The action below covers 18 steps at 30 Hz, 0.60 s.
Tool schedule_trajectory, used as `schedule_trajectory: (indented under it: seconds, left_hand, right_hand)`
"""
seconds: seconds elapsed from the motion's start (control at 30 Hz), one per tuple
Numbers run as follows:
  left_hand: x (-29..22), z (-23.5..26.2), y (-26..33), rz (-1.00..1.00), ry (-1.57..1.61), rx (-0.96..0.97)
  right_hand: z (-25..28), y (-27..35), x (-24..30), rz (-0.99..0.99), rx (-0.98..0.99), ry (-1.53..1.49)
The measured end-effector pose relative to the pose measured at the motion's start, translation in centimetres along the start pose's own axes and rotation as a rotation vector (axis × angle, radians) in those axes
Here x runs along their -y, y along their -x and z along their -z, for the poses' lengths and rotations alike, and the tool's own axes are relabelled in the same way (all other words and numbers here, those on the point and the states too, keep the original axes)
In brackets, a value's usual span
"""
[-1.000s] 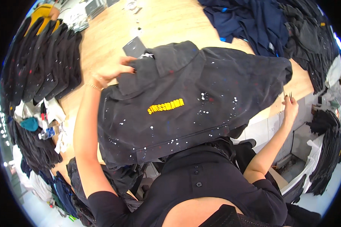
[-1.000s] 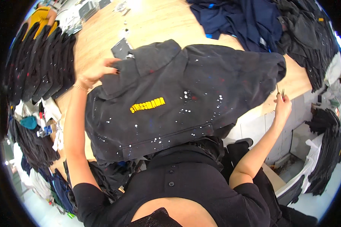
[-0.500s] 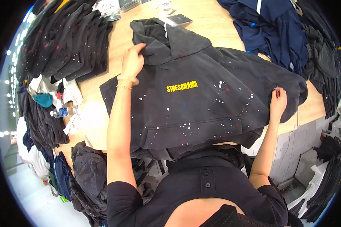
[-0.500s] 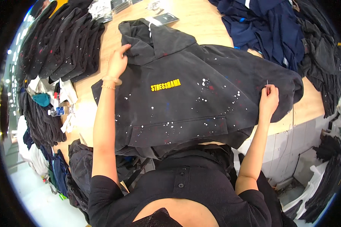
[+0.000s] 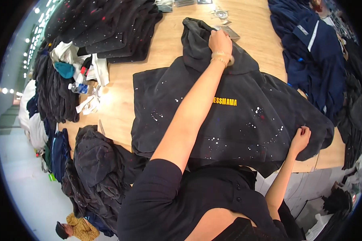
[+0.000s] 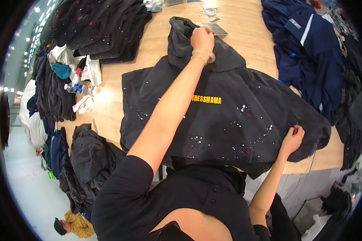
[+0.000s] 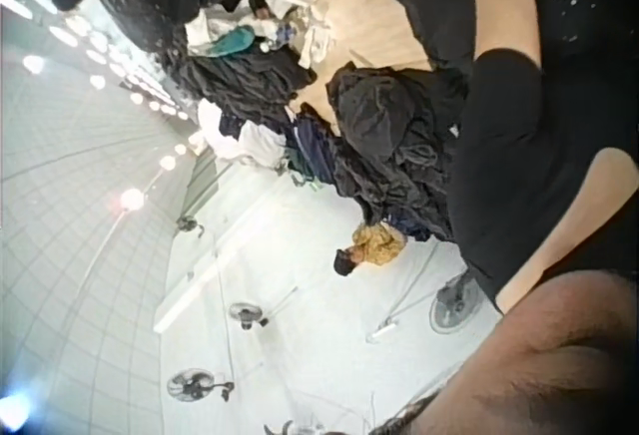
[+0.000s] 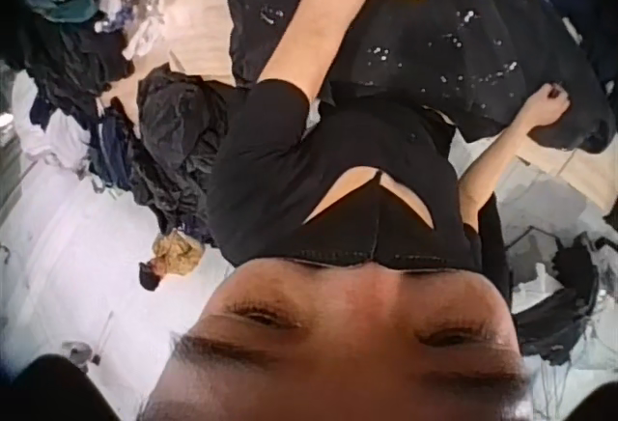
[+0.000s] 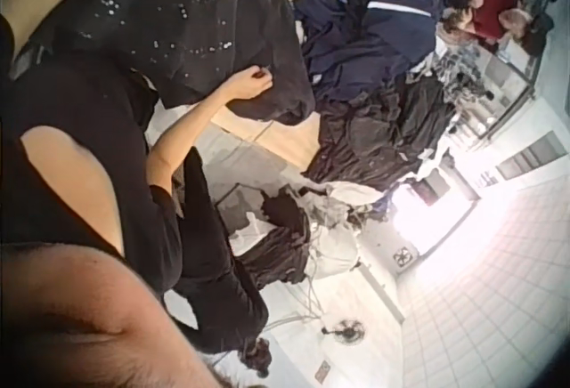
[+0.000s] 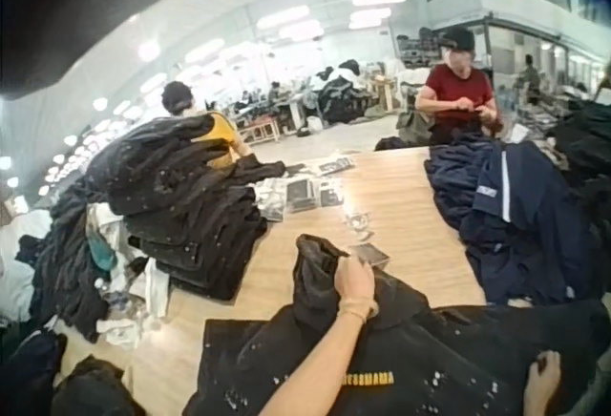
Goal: Folding a black hoodie on a work table in a factory setting.
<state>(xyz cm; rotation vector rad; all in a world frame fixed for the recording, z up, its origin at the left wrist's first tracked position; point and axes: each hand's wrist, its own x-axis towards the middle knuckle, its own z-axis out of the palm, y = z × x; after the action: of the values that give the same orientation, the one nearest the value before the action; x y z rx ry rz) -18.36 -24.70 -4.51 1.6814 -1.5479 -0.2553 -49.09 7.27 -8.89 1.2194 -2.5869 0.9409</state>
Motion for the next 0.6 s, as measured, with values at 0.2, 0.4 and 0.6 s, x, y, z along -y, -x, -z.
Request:
schedule_trajectory:
  seconds: [0.2,0.4,0.6]
  left_hand:
    - [2.0,11.0,7.4,0.239,1.371,0.119]
    - [7.7,17.5,12.3,-0.025,0.456,1.18]
    - [7.7,10.9,0.5,0.216,0.353,0.084]
  right_hand:
    - [-0.1,-0.3,-0.1,0.056,0.01,0.026]
    - [-0.1,-0.2,-0.1,-0.009,0.006,0.006]
    - [0.3,-0.4,0.3,-0.007,0.005,0.015]
